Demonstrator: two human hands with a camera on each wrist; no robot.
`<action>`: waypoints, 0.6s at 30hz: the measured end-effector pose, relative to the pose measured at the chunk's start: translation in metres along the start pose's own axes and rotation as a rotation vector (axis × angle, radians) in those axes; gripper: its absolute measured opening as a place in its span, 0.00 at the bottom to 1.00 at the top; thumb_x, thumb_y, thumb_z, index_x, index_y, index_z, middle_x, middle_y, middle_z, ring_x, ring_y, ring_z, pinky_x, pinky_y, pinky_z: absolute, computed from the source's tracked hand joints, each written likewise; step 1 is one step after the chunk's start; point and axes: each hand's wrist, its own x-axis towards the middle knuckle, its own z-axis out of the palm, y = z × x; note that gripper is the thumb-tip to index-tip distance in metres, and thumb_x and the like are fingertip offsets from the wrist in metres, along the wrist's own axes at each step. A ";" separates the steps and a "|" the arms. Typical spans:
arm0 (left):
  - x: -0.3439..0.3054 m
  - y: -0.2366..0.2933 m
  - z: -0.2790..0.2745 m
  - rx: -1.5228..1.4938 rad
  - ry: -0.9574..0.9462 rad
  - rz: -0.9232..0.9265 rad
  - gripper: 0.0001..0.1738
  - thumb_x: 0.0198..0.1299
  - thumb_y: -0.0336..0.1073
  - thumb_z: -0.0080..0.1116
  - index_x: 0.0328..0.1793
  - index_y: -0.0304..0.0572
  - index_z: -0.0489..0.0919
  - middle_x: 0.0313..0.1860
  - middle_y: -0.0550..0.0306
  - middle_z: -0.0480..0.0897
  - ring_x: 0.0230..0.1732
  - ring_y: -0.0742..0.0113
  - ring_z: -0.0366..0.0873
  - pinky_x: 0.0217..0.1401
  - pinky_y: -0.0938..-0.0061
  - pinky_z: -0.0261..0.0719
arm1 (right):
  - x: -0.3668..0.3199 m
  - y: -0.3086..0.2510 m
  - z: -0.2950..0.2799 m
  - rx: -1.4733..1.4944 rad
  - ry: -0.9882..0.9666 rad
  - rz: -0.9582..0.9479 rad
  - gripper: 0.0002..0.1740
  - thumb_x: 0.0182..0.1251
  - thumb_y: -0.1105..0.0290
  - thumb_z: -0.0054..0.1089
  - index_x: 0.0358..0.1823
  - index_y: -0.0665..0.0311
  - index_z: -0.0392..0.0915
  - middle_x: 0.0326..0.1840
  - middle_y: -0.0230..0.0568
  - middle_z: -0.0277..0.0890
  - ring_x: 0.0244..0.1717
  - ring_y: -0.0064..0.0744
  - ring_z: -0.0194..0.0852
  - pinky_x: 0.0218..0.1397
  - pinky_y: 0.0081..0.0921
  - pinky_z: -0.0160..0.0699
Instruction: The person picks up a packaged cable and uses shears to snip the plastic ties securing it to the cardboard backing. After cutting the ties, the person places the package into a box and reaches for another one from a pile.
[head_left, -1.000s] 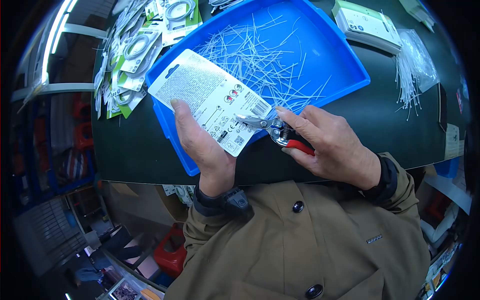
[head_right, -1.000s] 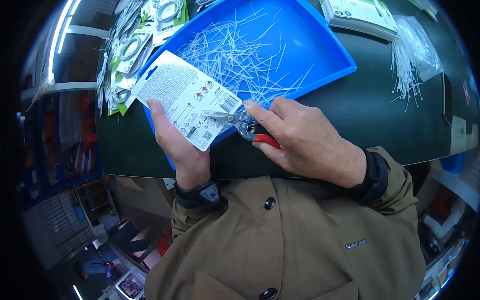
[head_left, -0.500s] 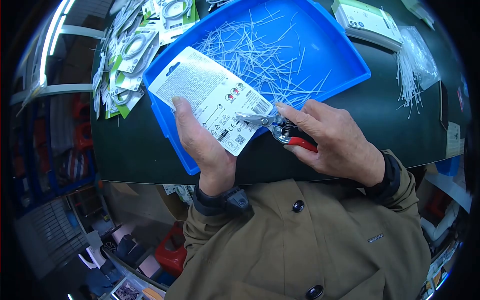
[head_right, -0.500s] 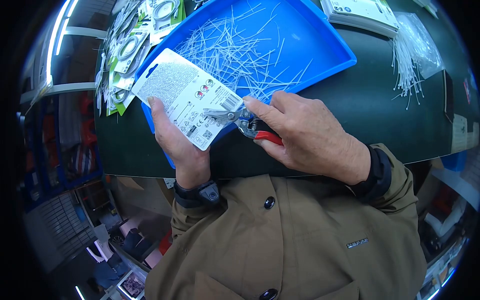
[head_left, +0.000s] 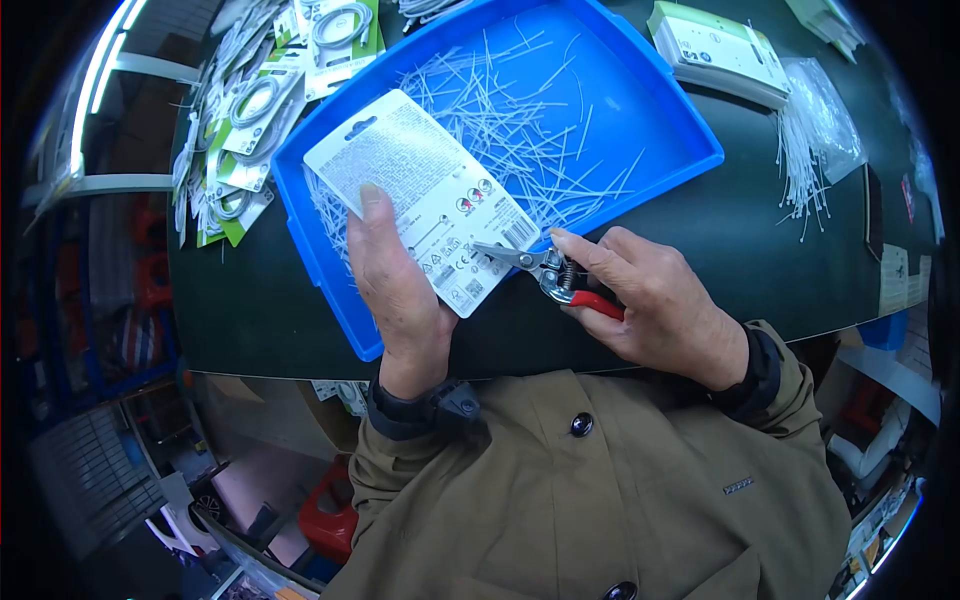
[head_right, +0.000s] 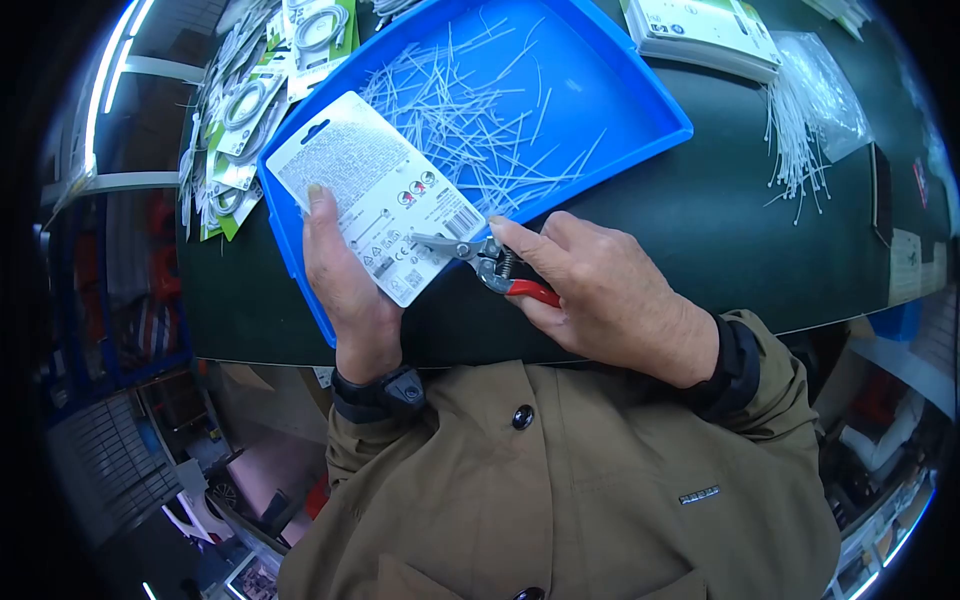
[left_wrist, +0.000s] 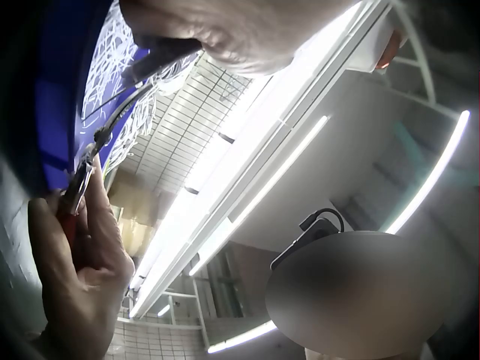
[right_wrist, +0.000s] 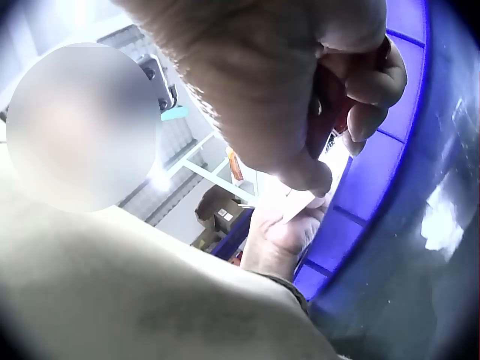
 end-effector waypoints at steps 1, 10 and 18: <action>0.002 0.001 -0.002 0.010 -0.011 0.021 0.28 0.87 0.49 0.48 0.78 0.32 0.70 0.64 0.44 0.85 0.57 0.58 0.91 0.57 0.64 0.92 | 0.000 0.001 -0.001 0.039 0.011 -0.001 0.40 0.61 0.71 0.80 0.76 0.62 0.75 0.39 0.44 0.75 0.36 0.44 0.81 0.38 0.41 0.84; 0.010 0.058 -0.049 -0.084 -0.138 0.032 0.22 0.82 0.36 0.60 0.74 0.34 0.73 0.70 0.48 0.82 0.70 0.57 0.82 0.75 0.53 0.78 | 0.033 -0.011 -0.054 0.165 0.162 -0.099 0.47 0.49 0.80 0.82 0.77 0.63 0.78 0.44 0.41 0.79 0.34 0.31 0.75 0.39 0.28 0.78; 0.051 0.054 -0.095 -0.802 -0.698 0.021 0.13 0.81 0.40 0.54 0.39 0.47 0.71 0.29 0.66 0.64 0.35 0.71 0.62 0.48 0.71 0.64 | 0.073 -0.057 -0.039 0.020 -0.119 -0.304 0.46 0.49 0.75 0.84 0.75 0.59 0.78 0.41 0.44 0.78 0.39 0.48 0.79 0.41 0.42 0.78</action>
